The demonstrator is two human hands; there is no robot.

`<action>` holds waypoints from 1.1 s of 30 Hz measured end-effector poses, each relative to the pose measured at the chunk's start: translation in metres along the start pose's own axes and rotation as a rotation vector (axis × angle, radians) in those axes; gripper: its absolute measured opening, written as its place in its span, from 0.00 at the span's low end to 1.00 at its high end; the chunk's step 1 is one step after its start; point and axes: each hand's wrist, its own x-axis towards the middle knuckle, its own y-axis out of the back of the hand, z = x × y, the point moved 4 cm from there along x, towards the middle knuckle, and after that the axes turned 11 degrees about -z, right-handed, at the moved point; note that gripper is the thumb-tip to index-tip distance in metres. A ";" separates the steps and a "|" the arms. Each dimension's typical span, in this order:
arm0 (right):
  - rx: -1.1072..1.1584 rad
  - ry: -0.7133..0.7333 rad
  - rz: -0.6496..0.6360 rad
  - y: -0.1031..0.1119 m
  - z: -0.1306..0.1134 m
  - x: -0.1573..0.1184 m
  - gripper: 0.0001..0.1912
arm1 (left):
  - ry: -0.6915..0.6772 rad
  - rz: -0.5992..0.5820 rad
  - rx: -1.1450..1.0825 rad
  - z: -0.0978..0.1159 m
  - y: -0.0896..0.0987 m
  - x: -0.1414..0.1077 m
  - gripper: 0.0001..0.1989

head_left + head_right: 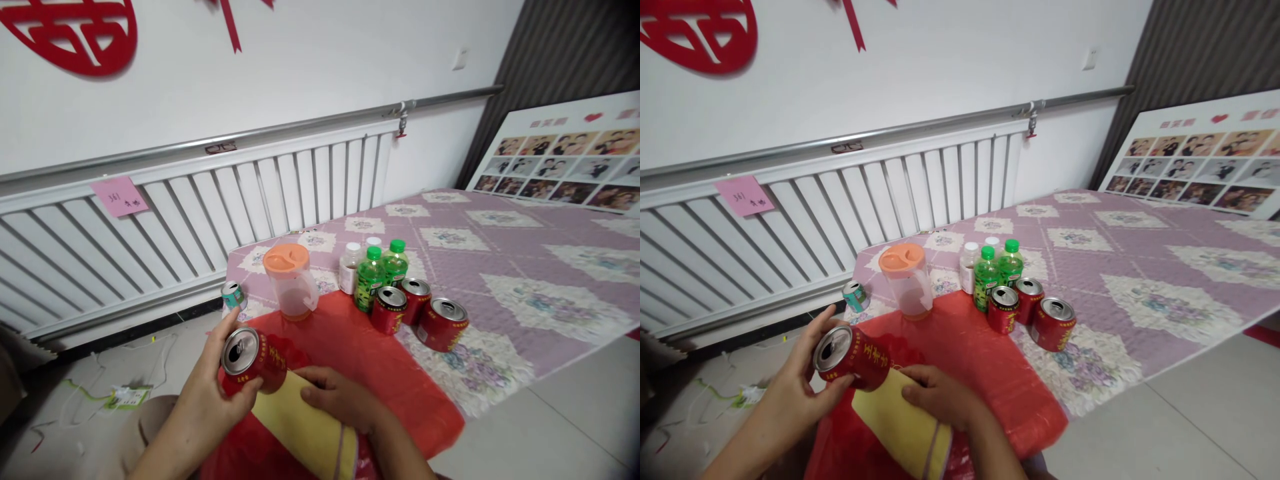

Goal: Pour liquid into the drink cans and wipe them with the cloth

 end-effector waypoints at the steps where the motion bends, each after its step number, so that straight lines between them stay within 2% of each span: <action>1: -0.007 -0.009 0.009 0.000 0.000 -0.002 0.29 | -0.004 0.010 0.015 -0.002 0.001 0.000 0.44; 6: -0.050 -0.032 0.073 0.006 -0.003 -0.011 0.27 | 0.011 0.007 -0.007 -0.011 0.005 0.003 0.43; 11: -0.037 -0.024 0.157 0.013 -0.009 -0.028 0.30 | 0.062 -0.011 -0.011 -0.022 0.006 0.003 0.44; 17: 0.099 0.043 0.478 0.036 -0.008 -0.054 0.37 | 0.086 0.020 -0.004 -0.039 -0.008 0.000 0.41; 20: 0.003 0.056 0.616 0.047 -0.008 -0.064 0.36 | 0.079 0.015 0.007 -0.049 -0.017 -0.001 0.41; 25: -0.243 -0.010 0.777 0.055 -0.012 -0.077 0.34 | 0.090 -0.004 0.000 -0.060 -0.029 0.000 0.42; 28: -0.265 -0.027 0.802 0.054 -0.013 -0.083 0.34 | 0.092 -0.004 0.003 -0.063 -0.034 0.000 0.41; 33: -0.162 -0.039 0.722 0.051 -0.004 -0.084 0.34 | 0.089 -0.025 0.024 -0.070 -0.043 0.001 0.40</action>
